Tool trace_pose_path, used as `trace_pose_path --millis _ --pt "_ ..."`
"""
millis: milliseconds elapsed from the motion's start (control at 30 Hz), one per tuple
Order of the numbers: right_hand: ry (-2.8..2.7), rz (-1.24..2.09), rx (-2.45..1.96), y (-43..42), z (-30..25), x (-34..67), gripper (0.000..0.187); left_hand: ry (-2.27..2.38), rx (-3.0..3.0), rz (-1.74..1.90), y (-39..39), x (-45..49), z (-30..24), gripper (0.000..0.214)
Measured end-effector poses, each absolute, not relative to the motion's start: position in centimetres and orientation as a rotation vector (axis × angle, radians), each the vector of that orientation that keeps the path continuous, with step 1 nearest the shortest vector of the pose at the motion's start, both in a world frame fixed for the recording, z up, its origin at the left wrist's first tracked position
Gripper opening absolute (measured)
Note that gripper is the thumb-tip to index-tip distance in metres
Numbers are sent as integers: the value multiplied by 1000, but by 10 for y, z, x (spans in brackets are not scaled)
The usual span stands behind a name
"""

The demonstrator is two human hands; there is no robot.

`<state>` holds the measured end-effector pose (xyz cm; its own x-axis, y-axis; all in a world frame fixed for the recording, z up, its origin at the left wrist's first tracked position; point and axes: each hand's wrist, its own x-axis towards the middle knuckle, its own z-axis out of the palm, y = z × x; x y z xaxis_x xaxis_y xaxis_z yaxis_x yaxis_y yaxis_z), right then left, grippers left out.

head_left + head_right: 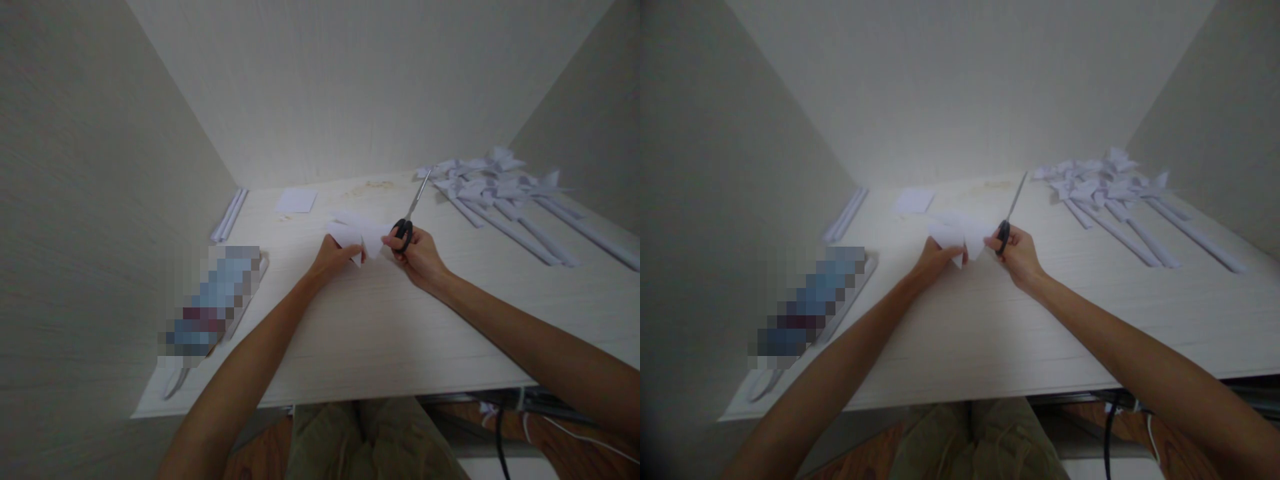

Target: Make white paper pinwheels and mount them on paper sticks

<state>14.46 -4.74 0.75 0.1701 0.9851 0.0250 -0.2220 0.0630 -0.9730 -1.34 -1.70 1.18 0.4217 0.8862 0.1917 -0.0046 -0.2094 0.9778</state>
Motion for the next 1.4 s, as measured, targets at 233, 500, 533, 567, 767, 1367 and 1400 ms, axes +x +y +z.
trace_pose_path --millis 233,500,533,567,767,1367,1400 --pt "-949 1156 -1087 -47 7 145 26 783 1510 1048 -15 -12 6 10" --pt "-894 1170 -1044 -46 6 145 26 800 1536 1055 -11 -13 0 19" --pt "-887 1173 -1043 -46 7 145 26 797 1546 1051 -11 -14 0 18" --pt "-882 1177 -1043 -46 7 145 26 793 1551 1050 -11 -14 1 18" --pt "-873 1189 -1037 -46 7 146 25 766 1532 1016 -15 -14 5 17" --pt "-903 1211 -1032 -46 7 146 26 736 1574 1002 -18 -13 12 16" --pt "-902 1212 -1036 -46 7 145 26 730 1576 1001 -18 -13 12 16"
